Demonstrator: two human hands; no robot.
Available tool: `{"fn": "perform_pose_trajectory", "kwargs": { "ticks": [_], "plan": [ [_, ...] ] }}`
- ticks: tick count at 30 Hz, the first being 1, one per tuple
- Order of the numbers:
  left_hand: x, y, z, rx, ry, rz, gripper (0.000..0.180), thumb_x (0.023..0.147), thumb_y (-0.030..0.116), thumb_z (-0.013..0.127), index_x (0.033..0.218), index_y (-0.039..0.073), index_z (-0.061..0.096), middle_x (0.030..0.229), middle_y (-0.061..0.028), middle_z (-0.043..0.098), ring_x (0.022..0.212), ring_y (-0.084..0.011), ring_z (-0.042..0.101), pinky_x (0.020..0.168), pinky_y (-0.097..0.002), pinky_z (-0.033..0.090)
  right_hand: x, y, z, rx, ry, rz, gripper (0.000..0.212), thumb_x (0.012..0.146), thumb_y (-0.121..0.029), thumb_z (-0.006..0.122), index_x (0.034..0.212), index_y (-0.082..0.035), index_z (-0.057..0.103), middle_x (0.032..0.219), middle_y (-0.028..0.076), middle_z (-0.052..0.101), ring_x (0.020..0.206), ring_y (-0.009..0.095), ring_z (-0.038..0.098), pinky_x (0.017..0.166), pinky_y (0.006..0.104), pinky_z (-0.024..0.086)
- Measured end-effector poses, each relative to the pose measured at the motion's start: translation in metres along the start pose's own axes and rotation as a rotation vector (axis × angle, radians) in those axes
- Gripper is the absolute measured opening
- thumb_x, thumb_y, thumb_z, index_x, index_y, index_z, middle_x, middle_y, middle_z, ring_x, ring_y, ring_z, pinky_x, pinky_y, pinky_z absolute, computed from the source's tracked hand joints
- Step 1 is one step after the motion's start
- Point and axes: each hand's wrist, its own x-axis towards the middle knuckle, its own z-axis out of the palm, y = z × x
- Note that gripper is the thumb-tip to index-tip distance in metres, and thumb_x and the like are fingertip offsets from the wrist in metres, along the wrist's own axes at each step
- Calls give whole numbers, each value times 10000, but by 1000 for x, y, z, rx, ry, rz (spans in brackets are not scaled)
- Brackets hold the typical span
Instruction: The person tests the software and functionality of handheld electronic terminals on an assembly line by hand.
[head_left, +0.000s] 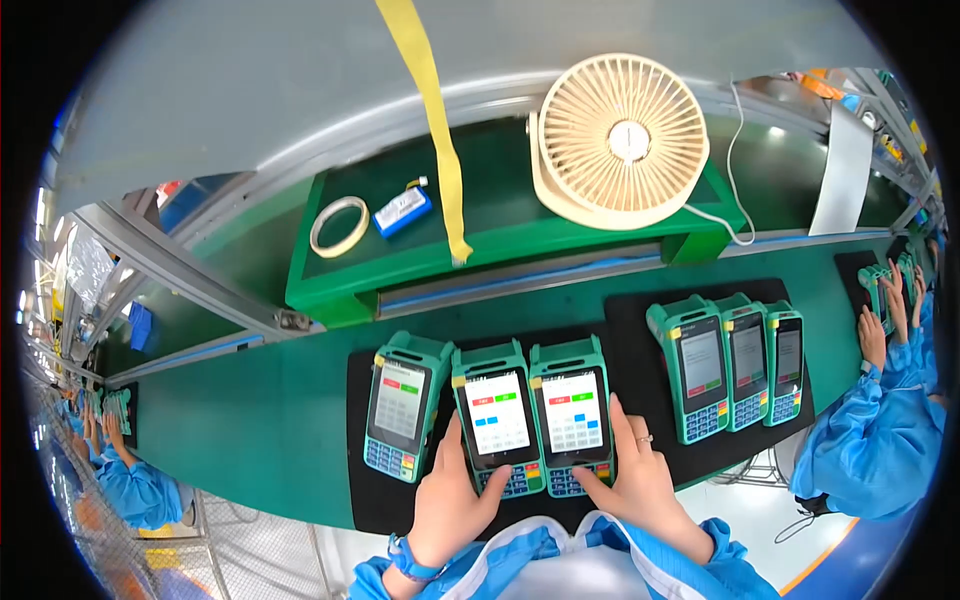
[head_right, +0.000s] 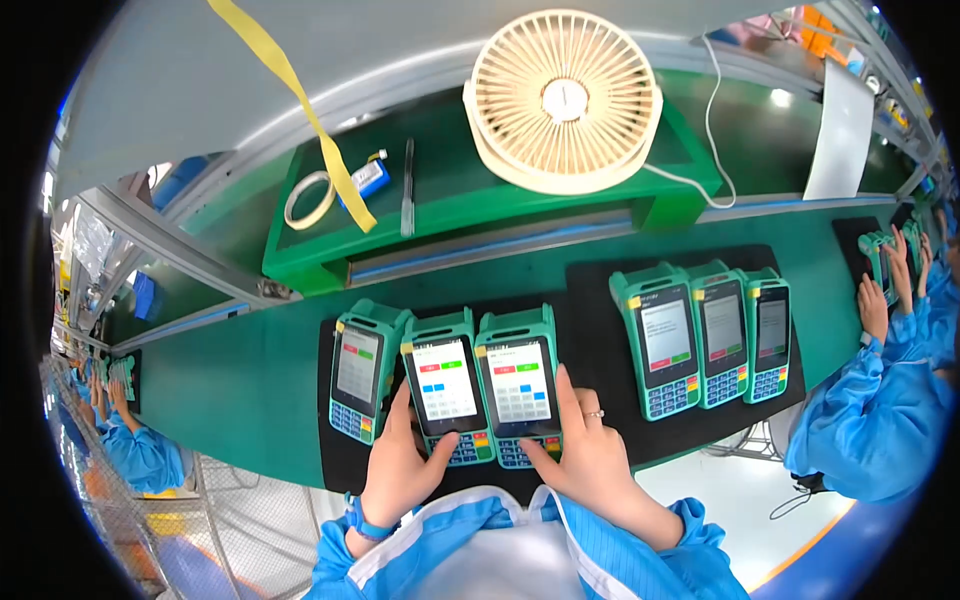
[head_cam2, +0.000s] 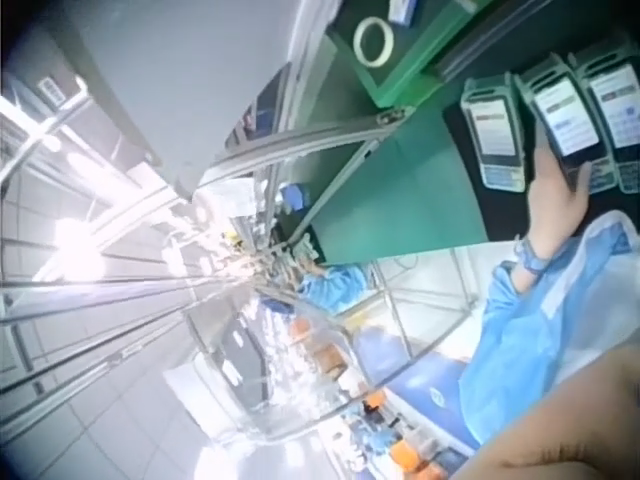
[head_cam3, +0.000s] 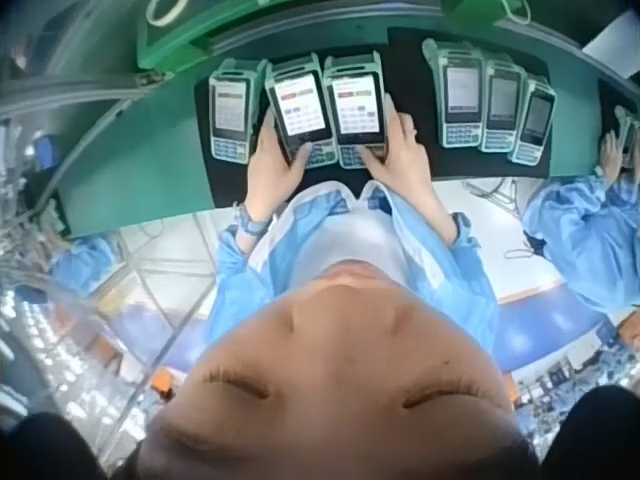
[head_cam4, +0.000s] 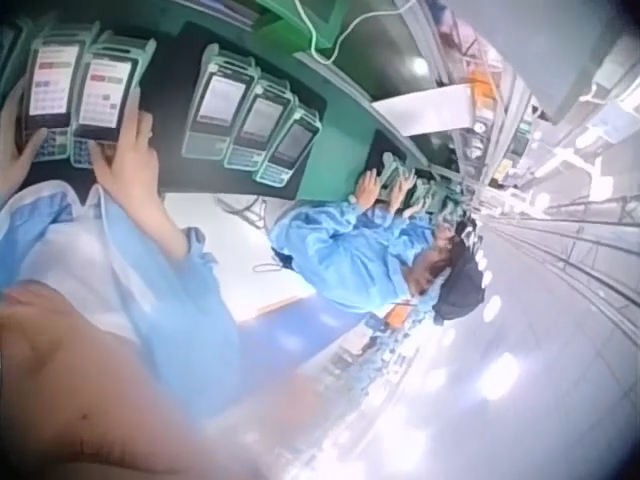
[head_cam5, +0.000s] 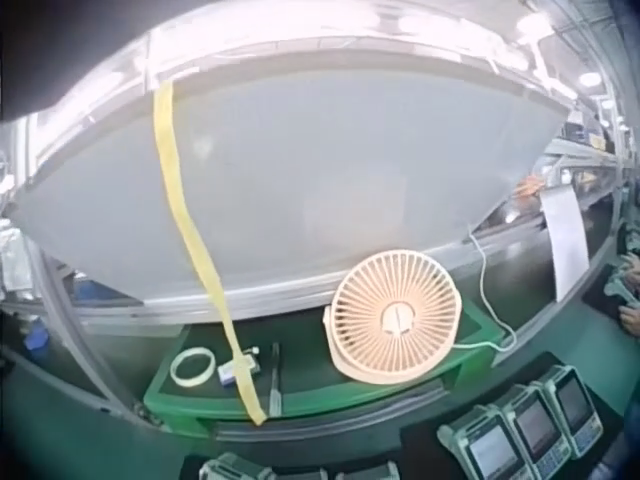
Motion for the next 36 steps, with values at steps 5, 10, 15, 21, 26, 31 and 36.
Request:
{"fn": "perform_pose_trajectory", "kwargs": {
  "ticks": [5,10,15,21,26,31,36],
  "plan": [
    [1,5,4,138,41,20,843,738,242,694,1360,-45,204,1092,-236,526,749,-363,632,571,-374,522,2,-4,5,-100,-51,57,906,718,-287,704,1358,97,191,1047,190,457,615,233,603,443,299,492],
    [-1,15,13,244,91,-13,930,705,371,723,1333,-92,218,1007,-218,545,698,-334,639,511,-354,515,1,-19,10,-73,-48,178,969,658,-291,729,1364,85,183,1084,233,455,695,316,610,494,339,497],
    [-3,10,6,217,49,70,881,733,306,702,1364,-55,203,1020,-225,549,703,-332,638,529,-349,517,-5,-11,2,1,-64,142,970,665,-281,730,1386,49,173,1122,220,442,704,318,601,546,344,500],
    [-6,-1,-18,-147,-225,-99,807,773,1,614,1425,24,139,1050,-172,513,686,-220,622,572,-287,514,-2,5,-25,393,-278,165,778,773,-19,612,1427,-57,192,1178,180,416,704,215,581,629,297,510],
    [-4,0,-8,-142,-186,-130,815,759,32,645,1413,-2,159,1023,-172,517,708,-230,621,555,-276,516,-2,4,-23,357,-270,204,801,765,-55,640,1426,-60,187,1185,174,408,734,227,588,610,299,509],
    [-3,-1,2,17,-112,-71,849,738,122,696,1387,-36,171,1054,-190,498,801,-288,615,573,-318,518,-4,1,-12,192,-174,133,831,750,-115,668,1409,-6,174,1174,187,401,805,295,601,593,319,526],
    [-5,0,10,99,-8,33,881,720,167,718,1367,-76,172,1027,-208,488,783,-319,615,539,-333,516,-8,-7,1,50,-83,94,884,724,-169,700,1394,38,163,1155,202,406,768,302,608,548,317,530]
  ]
}}
